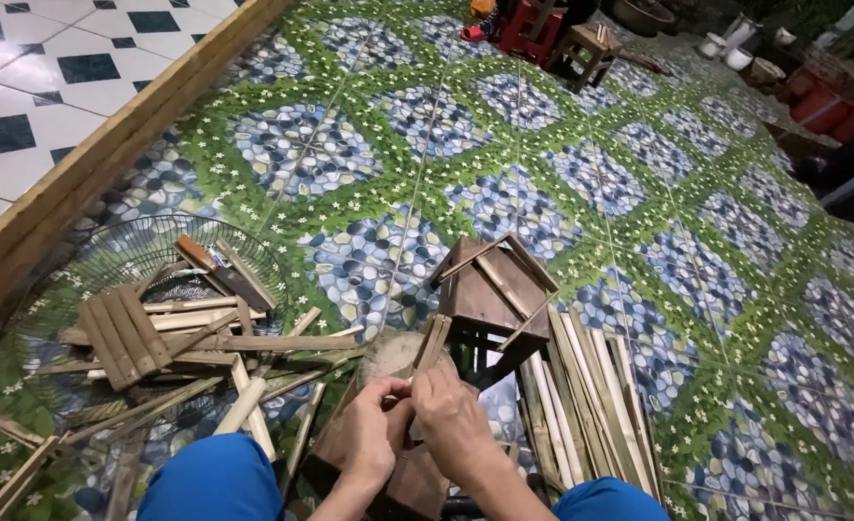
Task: The person assembles a small wooden structure by hammering nails into wooden pieces. They repeatedly pick up wooden slats, position them on a work surface, and drive nails with a hammer. The person occasionally adjusts the pieces and continues hammering to secure the frame.
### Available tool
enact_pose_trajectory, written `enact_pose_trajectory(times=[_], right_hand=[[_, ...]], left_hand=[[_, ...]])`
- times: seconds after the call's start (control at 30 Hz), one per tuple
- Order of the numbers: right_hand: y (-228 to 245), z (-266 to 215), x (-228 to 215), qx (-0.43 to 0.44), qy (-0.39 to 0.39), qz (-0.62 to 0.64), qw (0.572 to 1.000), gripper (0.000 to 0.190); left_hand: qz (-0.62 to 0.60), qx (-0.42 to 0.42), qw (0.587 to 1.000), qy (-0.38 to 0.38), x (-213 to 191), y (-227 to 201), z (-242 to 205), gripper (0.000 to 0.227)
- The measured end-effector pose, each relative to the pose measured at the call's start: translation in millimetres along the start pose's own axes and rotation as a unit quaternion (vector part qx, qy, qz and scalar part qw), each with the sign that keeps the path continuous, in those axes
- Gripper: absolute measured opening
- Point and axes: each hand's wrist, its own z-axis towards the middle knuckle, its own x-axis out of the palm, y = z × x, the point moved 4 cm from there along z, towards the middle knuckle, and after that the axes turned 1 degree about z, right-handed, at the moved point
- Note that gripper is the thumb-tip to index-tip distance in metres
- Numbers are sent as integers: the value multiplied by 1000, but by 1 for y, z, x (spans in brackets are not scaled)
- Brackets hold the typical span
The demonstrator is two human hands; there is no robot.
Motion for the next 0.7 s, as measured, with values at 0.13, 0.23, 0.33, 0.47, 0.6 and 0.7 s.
enact_pose_trajectory(times=[0.13,0.23,0.33,0.47,0.6,0.7], right_hand=[[1,-3,3,-18,13,-9,1000,35],[1,-3,10,-68,-88,-47,993,18],[12,1,5,-51,-87,-15,995,21],[15,0,7,-36,-85,-42,995,23],[19,0,-1,-50,-75,-40,995,24],[18,1,-4,-18,-26,18,999,17]], left_hand=[[21,181,982,-40,-1,16,10,13],[45,196,978,-55,-5,23,13,15],[39,181,982,-48,-12,-4,-6,6],[66,182,981,-27,-15,-24,-19,11],[97,228,969,-21,-15,-19,-15,6],[80,244,966,-27,-16,-13,-14,11]])
